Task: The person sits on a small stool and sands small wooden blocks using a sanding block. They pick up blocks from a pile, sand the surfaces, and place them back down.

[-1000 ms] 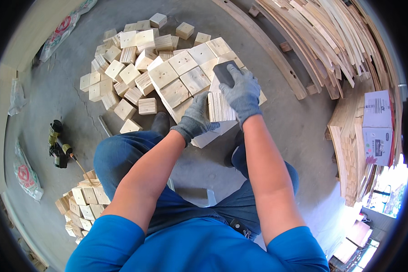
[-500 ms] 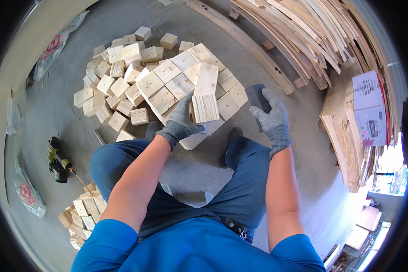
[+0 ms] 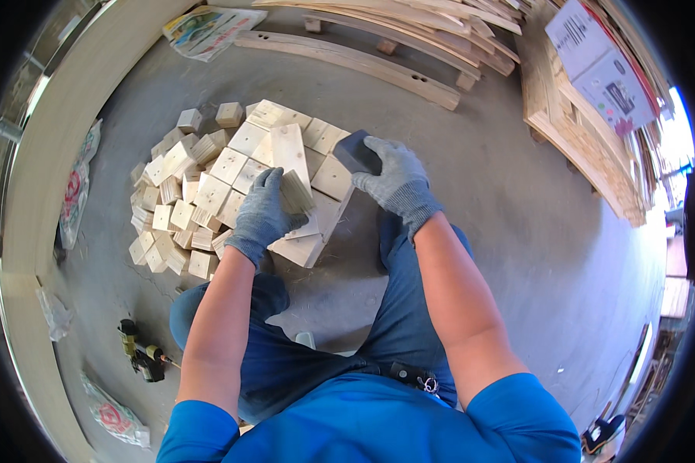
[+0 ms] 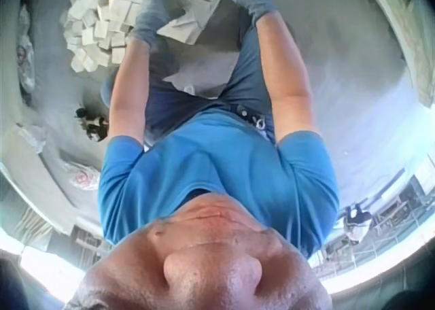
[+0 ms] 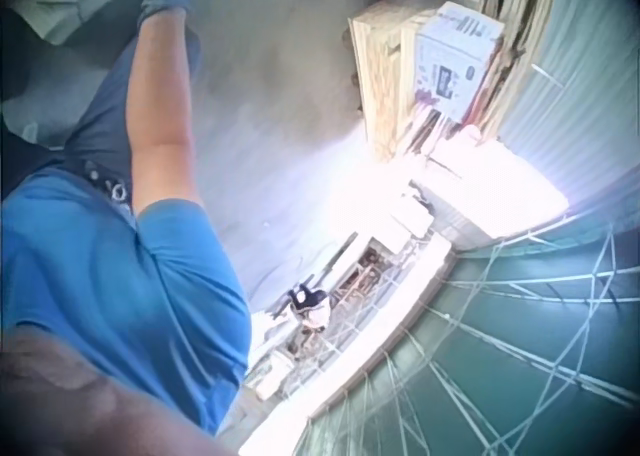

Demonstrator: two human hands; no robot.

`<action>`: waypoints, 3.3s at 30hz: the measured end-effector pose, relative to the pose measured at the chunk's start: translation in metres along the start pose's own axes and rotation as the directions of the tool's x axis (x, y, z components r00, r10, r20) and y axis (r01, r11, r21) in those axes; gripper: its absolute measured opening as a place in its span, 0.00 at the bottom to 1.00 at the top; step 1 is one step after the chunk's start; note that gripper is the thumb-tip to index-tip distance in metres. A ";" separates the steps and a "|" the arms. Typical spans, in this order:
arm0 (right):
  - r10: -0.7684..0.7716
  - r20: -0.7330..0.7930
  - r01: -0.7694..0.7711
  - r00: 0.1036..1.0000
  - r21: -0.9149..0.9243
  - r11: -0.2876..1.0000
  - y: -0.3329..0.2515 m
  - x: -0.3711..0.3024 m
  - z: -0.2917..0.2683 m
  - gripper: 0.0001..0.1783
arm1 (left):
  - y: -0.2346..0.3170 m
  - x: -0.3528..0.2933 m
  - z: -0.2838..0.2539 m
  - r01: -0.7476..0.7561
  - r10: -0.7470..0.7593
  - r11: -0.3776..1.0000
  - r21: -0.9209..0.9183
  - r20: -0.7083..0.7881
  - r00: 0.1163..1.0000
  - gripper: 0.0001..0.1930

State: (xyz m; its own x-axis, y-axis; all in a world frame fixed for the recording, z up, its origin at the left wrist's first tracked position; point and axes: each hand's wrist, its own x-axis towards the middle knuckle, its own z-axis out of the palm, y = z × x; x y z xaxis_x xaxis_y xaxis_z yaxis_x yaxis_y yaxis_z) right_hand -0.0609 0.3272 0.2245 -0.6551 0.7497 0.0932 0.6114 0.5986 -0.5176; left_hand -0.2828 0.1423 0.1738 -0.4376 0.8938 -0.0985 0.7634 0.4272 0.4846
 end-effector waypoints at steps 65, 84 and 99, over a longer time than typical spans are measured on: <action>-0.106 0.092 0.125 0.990 -0.238 0.963 -0.074 0.064 0.116 0.37 | -0.061 -0.001 0.093 -0.057 -0.021 0.802 -0.594 -0.123 0.992 0.62; -0.239 0.058 0.245 0.969 -0.238 0.940 -0.095 0.028 0.125 0.37 | -0.066 -0.002 0.106 -0.110 -0.003 0.824 -0.555 -0.199 0.980 0.64; -0.268 0.095 0.283 0.959 -0.220 0.934 -0.074 -0.098 0.096 0.45 | -0.063 -0.004 0.109 -0.139 -0.006 0.806 -0.575 -0.243 0.970 0.60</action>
State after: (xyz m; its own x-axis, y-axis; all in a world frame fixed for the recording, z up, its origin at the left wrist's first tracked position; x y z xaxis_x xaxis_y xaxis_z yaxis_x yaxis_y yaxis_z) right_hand -0.0841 0.1821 0.1721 -0.8343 0.5314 0.1469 0.4830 0.8330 -0.2700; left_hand -0.2772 0.1272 0.0488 -0.5441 0.8314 0.1128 0.4035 0.1414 0.9040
